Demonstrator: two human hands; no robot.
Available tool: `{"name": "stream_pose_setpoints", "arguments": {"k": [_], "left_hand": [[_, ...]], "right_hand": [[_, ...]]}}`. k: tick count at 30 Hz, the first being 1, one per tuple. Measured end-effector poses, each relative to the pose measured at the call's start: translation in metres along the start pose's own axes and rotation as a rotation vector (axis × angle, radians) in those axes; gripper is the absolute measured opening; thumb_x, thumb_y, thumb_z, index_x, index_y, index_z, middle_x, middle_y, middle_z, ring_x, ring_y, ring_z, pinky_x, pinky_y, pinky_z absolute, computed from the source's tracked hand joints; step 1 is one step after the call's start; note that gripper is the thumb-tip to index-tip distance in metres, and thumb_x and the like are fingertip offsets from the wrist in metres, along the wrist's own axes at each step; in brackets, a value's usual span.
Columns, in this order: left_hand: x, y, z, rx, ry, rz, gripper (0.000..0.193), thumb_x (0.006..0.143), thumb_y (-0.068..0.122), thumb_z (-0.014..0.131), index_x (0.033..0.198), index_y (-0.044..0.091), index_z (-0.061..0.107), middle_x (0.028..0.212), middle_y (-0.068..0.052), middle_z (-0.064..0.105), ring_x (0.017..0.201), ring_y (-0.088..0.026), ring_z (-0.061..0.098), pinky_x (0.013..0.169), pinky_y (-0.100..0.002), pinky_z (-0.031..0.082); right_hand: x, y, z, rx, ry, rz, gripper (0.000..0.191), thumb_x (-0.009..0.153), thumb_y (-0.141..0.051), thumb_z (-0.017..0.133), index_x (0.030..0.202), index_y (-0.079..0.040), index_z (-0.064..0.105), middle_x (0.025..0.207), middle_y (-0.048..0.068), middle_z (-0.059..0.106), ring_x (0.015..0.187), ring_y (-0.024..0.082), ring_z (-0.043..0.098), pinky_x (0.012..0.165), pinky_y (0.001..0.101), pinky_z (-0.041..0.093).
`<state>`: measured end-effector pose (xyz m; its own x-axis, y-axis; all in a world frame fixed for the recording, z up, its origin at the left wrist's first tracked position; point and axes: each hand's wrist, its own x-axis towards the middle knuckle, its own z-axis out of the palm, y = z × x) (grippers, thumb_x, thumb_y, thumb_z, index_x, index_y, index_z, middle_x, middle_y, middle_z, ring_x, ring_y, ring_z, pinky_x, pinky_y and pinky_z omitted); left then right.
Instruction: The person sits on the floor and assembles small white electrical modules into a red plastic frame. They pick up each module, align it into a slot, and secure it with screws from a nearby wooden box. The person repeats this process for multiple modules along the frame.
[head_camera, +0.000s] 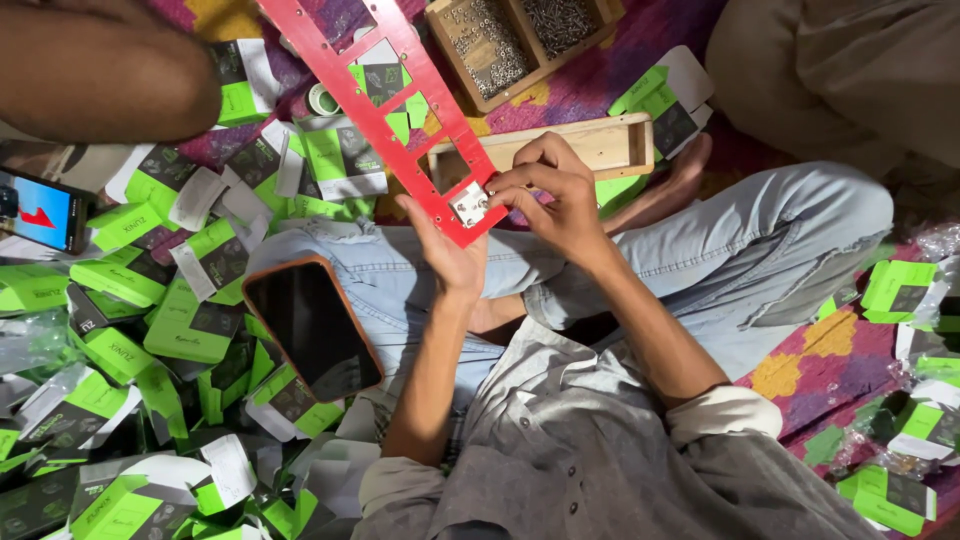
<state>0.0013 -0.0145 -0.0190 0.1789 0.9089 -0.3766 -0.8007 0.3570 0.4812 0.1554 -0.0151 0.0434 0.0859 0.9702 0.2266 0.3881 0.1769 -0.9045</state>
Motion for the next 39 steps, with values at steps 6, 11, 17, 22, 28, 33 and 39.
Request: {"name": "stream_pose_setpoints", "arguments": {"k": [6, 11, 17, 22, 28, 33, 39], "left_hand": [[-0.004, 0.002, -0.001, 0.023, -0.031, 0.010, 0.080, 0.105, 0.069, 0.036, 0.168, 0.021, 0.022, 0.156, -0.004, 0.043, 0.139, -0.021, 0.046, 0.119, -0.044, 0.039], [-0.007, 0.007, 0.008, 0.001, -0.019, -0.004, 0.080, 0.104, 0.069, 0.036, 0.167, 0.022, 0.020, 0.157, -0.003, 0.041, 0.140, -0.022, 0.046, 0.118, -0.046, 0.039], [-0.007, 0.008, 0.010, -0.007, -0.018, -0.014, 0.078, 0.103, 0.068, 0.036, 0.166, 0.024, 0.020, 0.157, -0.004, 0.040, 0.139, -0.024, 0.046, 0.116, -0.048, 0.040], [-0.007, 0.004, 0.002, 0.016, 0.002, 0.021, 0.079, 0.104, 0.067, 0.036, 0.166, 0.021, 0.021, 0.158, -0.003, 0.041, 0.141, -0.022, 0.046, 0.119, -0.046, 0.040], [-0.008, 0.001, -0.005, 0.009, -0.003, 0.042, 0.078, 0.106, 0.067, 0.036, 0.166, 0.020, 0.023, 0.158, -0.005, 0.041, 0.141, -0.023, 0.045, 0.120, -0.045, 0.038], [-0.009, 0.002, -0.001, 0.013, 0.002, 0.054, 0.078, 0.105, 0.067, 0.037, 0.166, 0.020, 0.023, 0.159, -0.004, 0.040, 0.143, -0.022, 0.045, 0.121, -0.044, 0.037], [-0.010, 0.005, 0.004, -0.003, -0.051, 0.045, 0.078, 0.107, 0.067, 0.037, 0.166, 0.018, 0.024, 0.155, -0.008, 0.045, 0.139, -0.025, 0.048, 0.118, -0.045, 0.039]], "right_hand": [[-0.005, 0.000, -0.001, -0.019, -0.012, -0.017, 0.022, 0.085, 0.003, 0.083, 0.104, -0.006, 0.079, 0.093, 0.006, 0.054, 0.087, 0.020, 0.057, 0.076, 0.0325, 0.047], [-0.011, -0.001, 0.006, 0.011, 0.014, 0.019, 0.025, 0.084, 0.004, 0.082, 0.106, -0.007, 0.079, 0.091, 0.006, 0.051, 0.084, 0.019, 0.054, 0.073, 0.0317, 0.045], [-0.012, -0.008, 0.008, -0.109, 0.061, -0.045, 0.027, 0.084, 0.001, 0.085, 0.109, -0.006, 0.079, 0.091, 0.007, 0.053, 0.079, 0.020, 0.055, 0.068, 0.0322, 0.044], [-0.012, -0.014, 0.009, -0.210, 0.139, -0.141, 0.027, 0.083, -0.004, 0.088, 0.108, -0.006, 0.077, 0.093, 0.008, 0.057, 0.084, 0.023, 0.059, 0.071, 0.0348, 0.049], [-0.011, -0.013, 0.009, -0.292, 0.093, -0.206, 0.028, 0.084, -0.001, 0.087, 0.109, -0.005, 0.075, 0.093, 0.010, 0.059, 0.084, 0.026, 0.060, 0.070, 0.0370, 0.050], [-0.011, -0.009, 0.009, -0.291, 0.089, -0.240, 0.028, 0.084, 0.000, 0.087, 0.109, -0.005, 0.075, 0.091, 0.008, 0.058, 0.083, 0.025, 0.061, 0.069, 0.0370, 0.049], [-0.014, -0.007, 0.009, -0.226, 0.099, -0.211, 0.027, 0.084, 0.000, 0.087, 0.108, -0.005, 0.075, 0.094, 0.010, 0.059, 0.083, 0.023, 0.062, 0.069, 0.0353, 0.050]]}}
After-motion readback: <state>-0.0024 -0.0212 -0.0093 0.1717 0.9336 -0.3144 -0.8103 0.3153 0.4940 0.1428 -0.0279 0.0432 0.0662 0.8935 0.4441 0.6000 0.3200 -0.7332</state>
